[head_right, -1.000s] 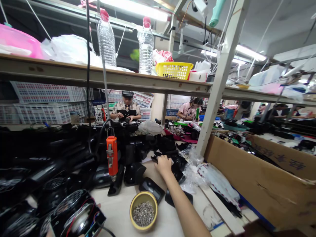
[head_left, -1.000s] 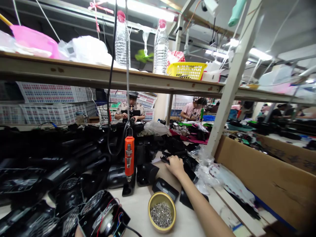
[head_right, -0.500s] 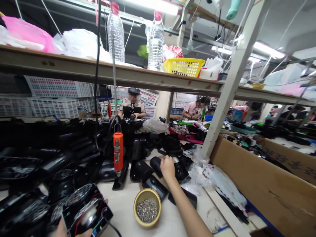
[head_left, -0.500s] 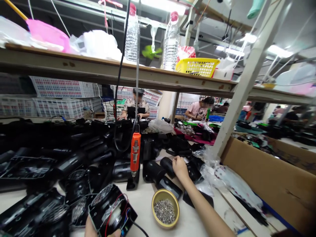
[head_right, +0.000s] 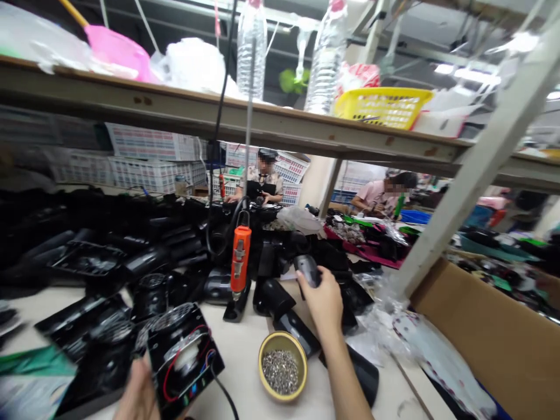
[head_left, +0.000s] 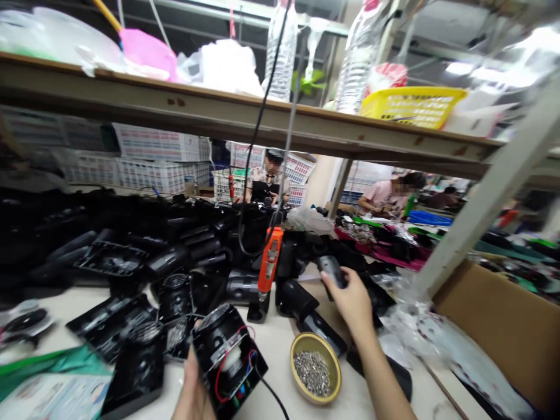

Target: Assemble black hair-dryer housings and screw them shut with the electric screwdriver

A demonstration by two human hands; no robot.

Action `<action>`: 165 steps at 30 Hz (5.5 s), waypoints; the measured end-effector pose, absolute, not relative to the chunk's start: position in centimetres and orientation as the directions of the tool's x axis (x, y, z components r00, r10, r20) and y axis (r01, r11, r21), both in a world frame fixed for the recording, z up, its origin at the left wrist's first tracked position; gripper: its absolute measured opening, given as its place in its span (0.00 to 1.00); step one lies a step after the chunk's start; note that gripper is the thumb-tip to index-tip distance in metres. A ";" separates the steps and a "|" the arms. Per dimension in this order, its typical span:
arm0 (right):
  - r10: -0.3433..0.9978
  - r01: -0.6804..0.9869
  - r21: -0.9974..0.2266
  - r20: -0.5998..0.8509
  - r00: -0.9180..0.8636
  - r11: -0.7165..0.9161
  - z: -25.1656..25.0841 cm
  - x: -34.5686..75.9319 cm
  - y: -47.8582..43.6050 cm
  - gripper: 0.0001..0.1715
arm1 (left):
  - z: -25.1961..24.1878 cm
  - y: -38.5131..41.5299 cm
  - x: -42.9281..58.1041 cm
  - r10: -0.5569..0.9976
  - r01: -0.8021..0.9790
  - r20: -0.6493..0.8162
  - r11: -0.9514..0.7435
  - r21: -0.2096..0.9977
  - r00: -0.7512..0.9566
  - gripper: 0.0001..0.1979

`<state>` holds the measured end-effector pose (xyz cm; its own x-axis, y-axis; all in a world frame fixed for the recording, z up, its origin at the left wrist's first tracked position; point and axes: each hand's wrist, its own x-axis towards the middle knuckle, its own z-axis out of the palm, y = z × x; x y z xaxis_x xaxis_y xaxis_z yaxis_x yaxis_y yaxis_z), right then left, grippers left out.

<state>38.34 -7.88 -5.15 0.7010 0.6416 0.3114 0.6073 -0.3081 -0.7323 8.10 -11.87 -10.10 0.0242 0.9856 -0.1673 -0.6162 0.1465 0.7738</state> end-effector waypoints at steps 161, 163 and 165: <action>0.854 -0.243 -0.970 -0.108 0.509 0.023 -6.3 18.2 -17.8 0.35 | -8.7 -15.0 9.1 0.981 -0.729 0.183 -0.075 0.680 0.070 0.51; 0.862 -0.309 -0.951 -0.148 0.485 0.010 -6.1 19.0 -17.8 0.36 | -9.5 -15.1 8.8 0.917 -0.600 0.382 -0.243 0.763 0.115 0.50; 0.840 -0.260 -0.965 -0.127 0.528 0.018 -6.3 20.0 -18.1 0.32 | -9.5 -14.7 8.0 0.891 -0.516 0.409 -0.260 0.816 0.198 0.47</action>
